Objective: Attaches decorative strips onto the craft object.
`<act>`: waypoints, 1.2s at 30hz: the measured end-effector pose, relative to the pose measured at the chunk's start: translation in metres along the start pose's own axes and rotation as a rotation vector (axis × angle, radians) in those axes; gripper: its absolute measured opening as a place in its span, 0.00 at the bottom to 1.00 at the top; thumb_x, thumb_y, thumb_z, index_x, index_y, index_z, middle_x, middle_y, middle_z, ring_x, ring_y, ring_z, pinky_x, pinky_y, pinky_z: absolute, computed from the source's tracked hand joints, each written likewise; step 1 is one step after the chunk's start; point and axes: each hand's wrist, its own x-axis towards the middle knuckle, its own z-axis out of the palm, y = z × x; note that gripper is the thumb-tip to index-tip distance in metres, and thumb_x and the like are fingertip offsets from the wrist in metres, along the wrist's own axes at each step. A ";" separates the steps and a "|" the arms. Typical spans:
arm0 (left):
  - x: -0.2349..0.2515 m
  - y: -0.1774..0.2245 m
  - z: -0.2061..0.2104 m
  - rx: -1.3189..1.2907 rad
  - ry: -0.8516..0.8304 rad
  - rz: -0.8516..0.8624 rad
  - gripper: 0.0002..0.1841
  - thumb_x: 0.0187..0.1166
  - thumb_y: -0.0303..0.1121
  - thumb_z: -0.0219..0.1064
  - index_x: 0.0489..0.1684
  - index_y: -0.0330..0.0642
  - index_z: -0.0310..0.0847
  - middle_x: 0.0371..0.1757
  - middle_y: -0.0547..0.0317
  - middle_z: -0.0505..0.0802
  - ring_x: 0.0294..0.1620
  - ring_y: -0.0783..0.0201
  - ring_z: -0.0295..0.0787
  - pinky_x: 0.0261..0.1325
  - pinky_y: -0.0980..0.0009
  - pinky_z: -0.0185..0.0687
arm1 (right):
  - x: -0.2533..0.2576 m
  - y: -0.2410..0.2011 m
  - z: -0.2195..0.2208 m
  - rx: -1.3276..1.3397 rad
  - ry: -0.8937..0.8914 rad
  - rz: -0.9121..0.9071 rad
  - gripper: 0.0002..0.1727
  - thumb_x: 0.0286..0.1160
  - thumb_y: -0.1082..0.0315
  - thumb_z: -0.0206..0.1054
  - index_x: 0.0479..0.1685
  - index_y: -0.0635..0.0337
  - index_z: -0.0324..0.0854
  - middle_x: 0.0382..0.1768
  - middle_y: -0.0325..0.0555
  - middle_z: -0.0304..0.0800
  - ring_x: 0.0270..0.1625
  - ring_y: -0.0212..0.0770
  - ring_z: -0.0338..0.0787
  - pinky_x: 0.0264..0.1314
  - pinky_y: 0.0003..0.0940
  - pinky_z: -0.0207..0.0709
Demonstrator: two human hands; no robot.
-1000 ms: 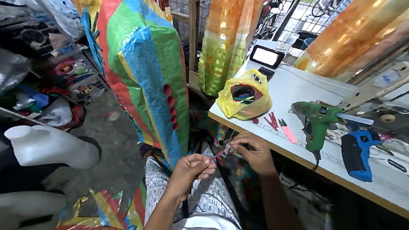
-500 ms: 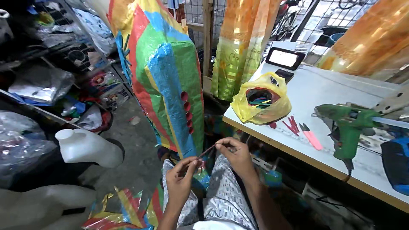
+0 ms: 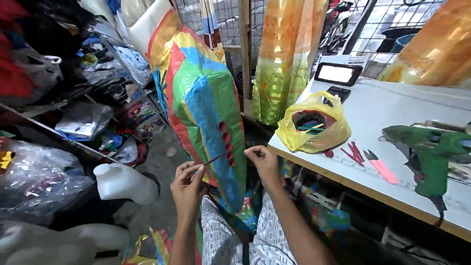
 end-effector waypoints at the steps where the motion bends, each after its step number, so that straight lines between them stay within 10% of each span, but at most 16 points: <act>1: 0.005 -0.002 0.002 0.003 -0.002 -0.014 0.03 0.74 0.24 0.71 0.36 0.35 0.90 0.53 0.59 0.88 0.46 0.77 0.86 0.49 0.83 0.85 | 0.007 0.004 -0.001 0.012 0.027 0.028 0.06 0.70 0.69 0.77 0.38 0.62 0.87 0.34 0.40 0.89 0.37 0.29 0.86 0.43 0.27 0.81; 19: 0.029 -0.019 0.027 -0.175 0.040 -0.123 0.06 0.75 0.18 0.65 0.30 0.35 0.85 0.50 0.52 0.95 0.53 0.65 0.93 0.58 0.71 0.89 | 0.042 0.039 0.005 0.090 -0.111 0.160 0.17 0.80 0.66 0.71 0.61 0.64 0.80 0.44 0.46 0.89 0.45 0.32 0.87 0.52 0.32 0.80; 36: 0.040 -0.016 0.028 -0.048 0.038 0.018 0.05 0.69 0.16 0.69 0.32 0.36 0.83 0.40 0.63 0.95 0.41 0.76 0.92 0.48 0.79 0.89 | 0.051 0.035 0.002 0.009 -0.153 0.136 0.10 0.74 0.70 0.75 0.48 0.66 0.84 0.38 0.43 0.88 0.39 0.29 0.85 0.46 0.25 0.80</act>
